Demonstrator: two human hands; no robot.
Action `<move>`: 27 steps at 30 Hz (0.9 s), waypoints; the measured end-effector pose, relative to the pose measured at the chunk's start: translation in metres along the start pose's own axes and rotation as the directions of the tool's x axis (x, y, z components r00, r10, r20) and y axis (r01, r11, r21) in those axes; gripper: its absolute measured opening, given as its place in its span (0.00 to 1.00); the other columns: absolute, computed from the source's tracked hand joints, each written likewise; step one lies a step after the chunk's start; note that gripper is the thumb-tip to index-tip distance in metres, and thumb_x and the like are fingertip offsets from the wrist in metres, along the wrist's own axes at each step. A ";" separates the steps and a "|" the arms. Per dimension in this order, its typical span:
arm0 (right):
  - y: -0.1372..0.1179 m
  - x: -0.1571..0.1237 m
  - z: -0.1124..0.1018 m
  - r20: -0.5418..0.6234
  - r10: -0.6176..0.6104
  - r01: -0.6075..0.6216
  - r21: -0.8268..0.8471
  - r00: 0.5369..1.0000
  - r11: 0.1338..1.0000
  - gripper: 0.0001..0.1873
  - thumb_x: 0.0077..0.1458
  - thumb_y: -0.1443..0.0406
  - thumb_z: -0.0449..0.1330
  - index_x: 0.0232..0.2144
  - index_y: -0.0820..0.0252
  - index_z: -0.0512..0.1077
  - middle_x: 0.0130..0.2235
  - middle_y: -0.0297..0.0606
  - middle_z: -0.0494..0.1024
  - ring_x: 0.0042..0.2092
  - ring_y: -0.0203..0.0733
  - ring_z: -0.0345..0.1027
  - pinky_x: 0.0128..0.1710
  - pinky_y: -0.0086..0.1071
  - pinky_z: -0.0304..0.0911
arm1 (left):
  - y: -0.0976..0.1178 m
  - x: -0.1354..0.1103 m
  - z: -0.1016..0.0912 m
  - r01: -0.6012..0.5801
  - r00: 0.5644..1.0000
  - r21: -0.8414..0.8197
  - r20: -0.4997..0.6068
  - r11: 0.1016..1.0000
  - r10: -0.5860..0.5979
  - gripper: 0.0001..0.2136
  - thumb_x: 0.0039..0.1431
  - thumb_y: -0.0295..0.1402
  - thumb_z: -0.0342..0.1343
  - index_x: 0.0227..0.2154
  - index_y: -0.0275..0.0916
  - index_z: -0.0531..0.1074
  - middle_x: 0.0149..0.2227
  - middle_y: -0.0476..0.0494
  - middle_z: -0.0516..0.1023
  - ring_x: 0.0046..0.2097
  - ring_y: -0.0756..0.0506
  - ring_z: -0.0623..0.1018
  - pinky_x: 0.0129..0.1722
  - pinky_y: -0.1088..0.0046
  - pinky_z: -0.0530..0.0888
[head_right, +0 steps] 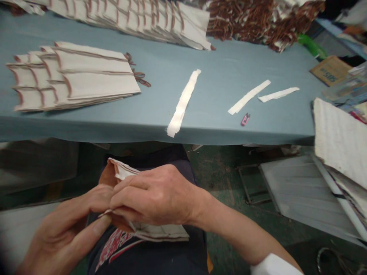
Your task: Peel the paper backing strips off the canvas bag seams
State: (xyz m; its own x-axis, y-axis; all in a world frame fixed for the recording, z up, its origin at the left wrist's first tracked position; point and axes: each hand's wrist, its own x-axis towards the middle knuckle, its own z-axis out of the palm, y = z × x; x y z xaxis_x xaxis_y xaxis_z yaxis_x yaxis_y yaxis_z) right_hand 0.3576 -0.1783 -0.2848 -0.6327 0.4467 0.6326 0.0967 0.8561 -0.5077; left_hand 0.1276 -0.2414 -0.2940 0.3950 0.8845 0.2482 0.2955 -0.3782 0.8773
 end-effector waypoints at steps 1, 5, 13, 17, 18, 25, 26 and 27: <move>0.000 0.000 0.000 0.012 0.001 -0.001 -0.014 1.000 1.000 0.07 0.75 0.69 0.60 0.41 0.61 0.77 0.44 0.37 0.91 0.42 0.35 0.87 0.41 0.27 0.76 | 0.000 0.000 0.001 0.002 1.000 -0.002 -0.004 1.000 -0.002 0.10 0.72 0.26 0.55 0.36 0.49 0.75 0.33 0.56 0.82 0.34 0.50 0.82 0.38 0.79 0.79; 0.000 0.002 -0.001 0.079 0.022 -0.016 -0.085 0.997 0.996 0.08 0.72 0.70 0.58 0.38 0.58 0.74 0.41 0.32 0.90 0.38 0.33 0.84 0.35 0.27 0.74 | 0.006 0.010 0.003 0.018 1.000 0.046 -0.026 0.999 -0.017 0.11 0.70 0.26 0.58 0.31 0.46 0.74 0.29 0.58 0.81 0.31 0.53 0.81 0.36 0.83 0.77; 0.007 0.009 -0.001 0.133 -0.021 0.048 -0.202 0.991 0.978 0.12 0.71 0.70 0.51 0.35 0.60 0.71 0.33 0.32 0.81 0.27 0.32 0.67 0.24 0.30 0.59 | 0.010 0.018 0.005 0.079 0.997 0.064 0.007 0.995 -0.080 0.14 0.68 0.30 0.56 0.25 0.43 0.76 0.24 0.56 0.79 0.25 0.53 0.78 0.28 0.83 0.74; 0.008 0.010 0.000 0.212 0.027 0.029 -0.258 0.977 0.966 0.14 0.71 0.70 0.49 0.35 0.59 0.71 0.29 0.29 0.74 0.24 0.35 0.57 0.22 0.33 0.49 | 0.000 0.007 0.007 0.119 0.993 0.011 0.022 0.993 -0.119 0.14 0.69 0.30 0.55 0.25 0.43 0.75 0.24 0.56 0.79 0.24 0.53 0.77 0.27 0.81 0.71; 0.008 0.010 0.000 0.238 0.047 0.015 -0.252 0.970 0.968 0.14 0.70 0.70 0.48 0.35 0.59 0.71 0.29 0.29 0.74 0.25 0.35 0.56 0.23 0.33 0.48 | -0.001 0.006 0.007 0.137 0.990 0.007 0.034 0.991 -0.137 0.14 0.69 0.30 0.55 0.25 0.43 0.75 0.23 0.56 0.78 0.24 0.53 0.77 0.27 0.81 0.71; 0.010 0.012 -0.007 0.452 0.225 -0.179 -0.143 0.863 0.973 0.11 0.70 0.66 0.50 0.39 0.58 0.72 0.31 0.30 0.76 0.28 0.36 0.57 0.27 0.31 0.48 | 0.007 0.022 0.011 0.258 0.962 -0.041 0.098 0.965 -0.253 0.15 0.63 0.30 0.51 0.20 0.42 0.68 0.18 0.57 0.70 0.20 0.53 0.69 0.20 0.81 0.65; 0.009 0.014 -0.008 0.472 0.247 -0.196 -0.155 0.846 0.968 0.11 0.70 0.66 0.50 0.39 0.58 0.72 0.31 0.31 0.76 0.28 0.36 0.57 0.27 0.32 0.47 | 0.007 0.024 0.012 0.258 0.963 -0.055 0.092 0.964 -0.253 0.14 0.63 0.30 0.51 0.20 0.42 0.67 0.18 0.57 0.69 0.20 0.53 0.68 0.20 0.80 0.65; 0.008 0.016 -0.009 0.491 0.269 -0.208 -0.175 0.829 0.962 0.11 0.71 0.66 0.51 0.39 0.59 0.73 0.32 0.32 0.77 0.28 0.36 0.57 0.27 0.32 0.47 | 0.006 0.024 0.013 0.253 0.965 -0.068 0.091 0.965 -0.247 0.14 0.63 0.29 0.50 0.21 0.42 0.67 0.19 0.57 0.70 0.20 0.52 0.68 0.21 0.80 0.65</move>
State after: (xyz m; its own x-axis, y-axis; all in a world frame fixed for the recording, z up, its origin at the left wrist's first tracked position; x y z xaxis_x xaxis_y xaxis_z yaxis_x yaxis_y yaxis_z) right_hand 0.3553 -0.1619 -0.2730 -0.8755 0.4727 0.1007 0.3595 0.7762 -0.5180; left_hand 0.1503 -0.2257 -0.2875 0.3877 0.9217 -0.0147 0.3262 -0.1223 0.9374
